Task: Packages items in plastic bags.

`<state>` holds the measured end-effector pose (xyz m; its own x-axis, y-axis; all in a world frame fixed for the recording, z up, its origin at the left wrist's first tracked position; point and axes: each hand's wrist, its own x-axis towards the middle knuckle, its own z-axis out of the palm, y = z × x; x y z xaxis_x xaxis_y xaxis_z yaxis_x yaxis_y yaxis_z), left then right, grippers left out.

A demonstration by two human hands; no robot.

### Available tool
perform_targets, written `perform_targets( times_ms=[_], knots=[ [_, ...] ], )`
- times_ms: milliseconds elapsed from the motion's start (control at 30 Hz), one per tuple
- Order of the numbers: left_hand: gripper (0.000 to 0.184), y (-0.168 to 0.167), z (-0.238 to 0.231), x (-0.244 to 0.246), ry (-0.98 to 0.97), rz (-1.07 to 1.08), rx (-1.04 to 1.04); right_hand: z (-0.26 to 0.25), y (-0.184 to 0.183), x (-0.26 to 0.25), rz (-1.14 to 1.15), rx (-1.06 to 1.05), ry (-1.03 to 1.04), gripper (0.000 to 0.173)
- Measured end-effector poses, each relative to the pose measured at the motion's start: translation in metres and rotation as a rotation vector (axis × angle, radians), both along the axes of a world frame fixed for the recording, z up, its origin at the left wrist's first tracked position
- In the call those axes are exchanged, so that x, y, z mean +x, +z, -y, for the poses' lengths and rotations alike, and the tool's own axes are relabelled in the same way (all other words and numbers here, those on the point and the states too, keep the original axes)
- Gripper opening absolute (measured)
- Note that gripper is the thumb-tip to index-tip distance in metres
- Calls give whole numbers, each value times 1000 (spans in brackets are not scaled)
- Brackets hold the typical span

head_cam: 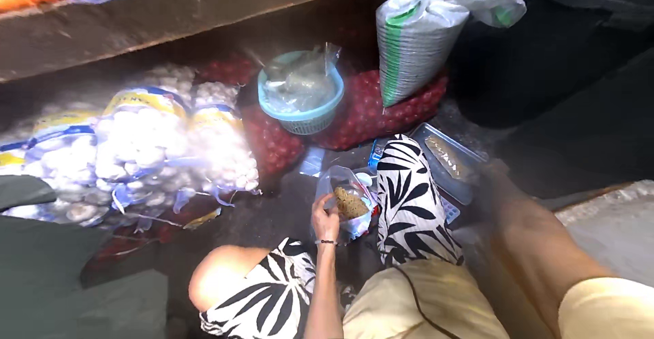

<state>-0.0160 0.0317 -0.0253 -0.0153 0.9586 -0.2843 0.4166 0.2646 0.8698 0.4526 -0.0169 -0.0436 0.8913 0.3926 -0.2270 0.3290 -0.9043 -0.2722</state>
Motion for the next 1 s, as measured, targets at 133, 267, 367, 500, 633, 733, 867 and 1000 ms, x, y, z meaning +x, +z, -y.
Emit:
perform_targets(
  times_ms=[133,267,367,500,633,733,867,1000],
  knots=[
    [39,-5,-2,4,9,18,29,-8,11,45,-164,-56,-90,53],
    [39,-11,-1,8,-8,4,76,13,22,52,-203,143,-303,53],
    [38,-8,2,8,-1,-2,86,15,19,57,-336,411,-543,47],
    [37,-5,7,5,39,13,86,4,15,62,-422,538,-569,48],
    [36,-9,12,-1,51,0,73,-2,16,57,-408,501,-527,47],
    [36,-13,12,-4,57,-7,73,-3,15,57,-414,494,-507,46],
    [35,-22,11,-5,61,-80,8,-8,10,57,-420,488,-498,45],
    [35,-32,8,-1,8,-153,-69,-13,6,51,-437,447,-442,45]
  ],
)
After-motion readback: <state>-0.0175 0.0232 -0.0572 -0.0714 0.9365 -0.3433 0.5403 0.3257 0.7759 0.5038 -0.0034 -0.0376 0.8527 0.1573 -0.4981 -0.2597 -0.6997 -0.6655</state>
